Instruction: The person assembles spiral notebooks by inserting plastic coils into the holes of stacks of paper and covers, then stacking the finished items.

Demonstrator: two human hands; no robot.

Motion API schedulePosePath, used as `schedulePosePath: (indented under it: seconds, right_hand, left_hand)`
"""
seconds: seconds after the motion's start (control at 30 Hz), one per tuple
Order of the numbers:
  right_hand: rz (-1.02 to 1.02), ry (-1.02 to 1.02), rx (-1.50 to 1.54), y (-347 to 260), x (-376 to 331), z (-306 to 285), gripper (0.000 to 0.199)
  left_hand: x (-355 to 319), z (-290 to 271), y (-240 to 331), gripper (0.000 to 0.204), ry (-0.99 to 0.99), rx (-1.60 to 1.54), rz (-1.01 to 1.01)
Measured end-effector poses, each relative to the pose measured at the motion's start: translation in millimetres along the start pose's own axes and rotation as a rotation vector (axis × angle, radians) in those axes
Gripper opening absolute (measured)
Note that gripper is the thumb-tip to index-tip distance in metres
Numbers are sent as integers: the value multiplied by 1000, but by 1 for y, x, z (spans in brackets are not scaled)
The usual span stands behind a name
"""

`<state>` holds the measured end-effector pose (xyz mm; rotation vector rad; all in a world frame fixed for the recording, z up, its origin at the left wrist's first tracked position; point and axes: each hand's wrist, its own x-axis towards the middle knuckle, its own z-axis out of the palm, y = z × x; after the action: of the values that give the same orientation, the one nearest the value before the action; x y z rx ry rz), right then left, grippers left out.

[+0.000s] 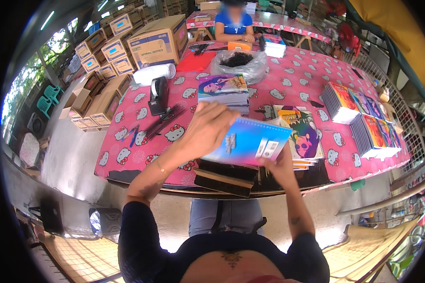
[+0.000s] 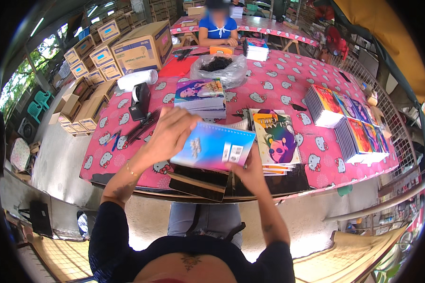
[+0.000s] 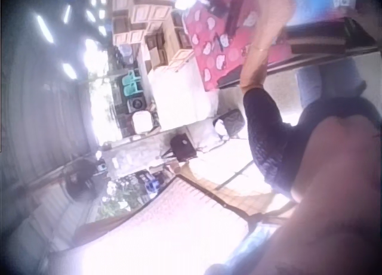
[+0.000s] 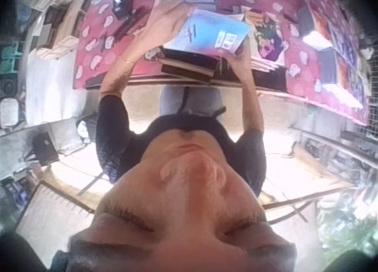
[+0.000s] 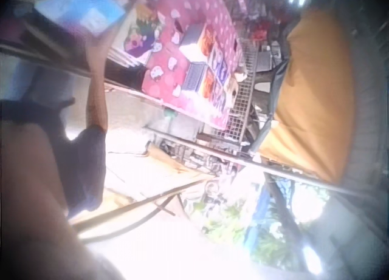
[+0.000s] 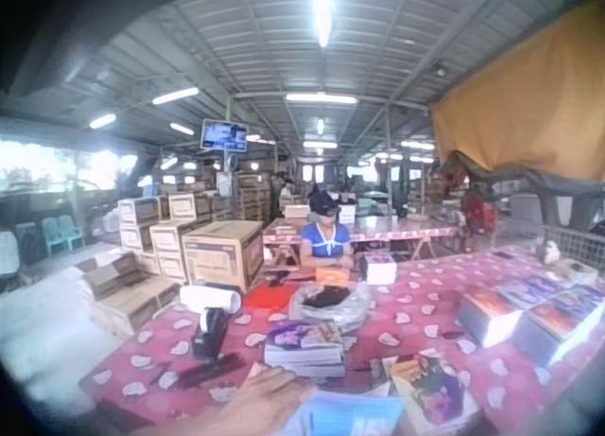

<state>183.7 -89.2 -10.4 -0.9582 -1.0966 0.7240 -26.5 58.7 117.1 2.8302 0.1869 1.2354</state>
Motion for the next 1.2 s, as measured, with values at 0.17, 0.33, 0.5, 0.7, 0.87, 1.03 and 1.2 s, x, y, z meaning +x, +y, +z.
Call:
schedulePosePath:
  seconds: [0.17, 0.33, 0.5, 0.7, 0.87, 1.03, 1.2]
  right_hand:
    - [-21, 178, -282, 29, -29, 13, 46]
    - [-10, 121, -304, 38, -29, 8, 47]
    - [-19, 57, -182, 49, -41, 21, 59]
    - [-76, 168, -233, 57, -36, 49, 65]
    - [-68, 119, -392, 42, -17, 19, 69]
    - [-640, -70, -1003, -39, 23, 94, 61]
    - [-452, -266, -1210, 47, 52, 114, 27]
  left_hand:
    - [-17, -7, 6, 19, -13, -13, -29]
    - [-14, 4, 9, 21, -76, 59, -15]
    - [-81, 22, 17, 40, -121, 332, -23]
    - [-162, 62, 13, 54, 182, -288, -670]
    - [-189, 69, -25, 45, -24, -354, -884]
    - [-209, 82, -88, 28, -227, 180, -822]
    - [-118, 37, -49, 22, 186, -13, -660]
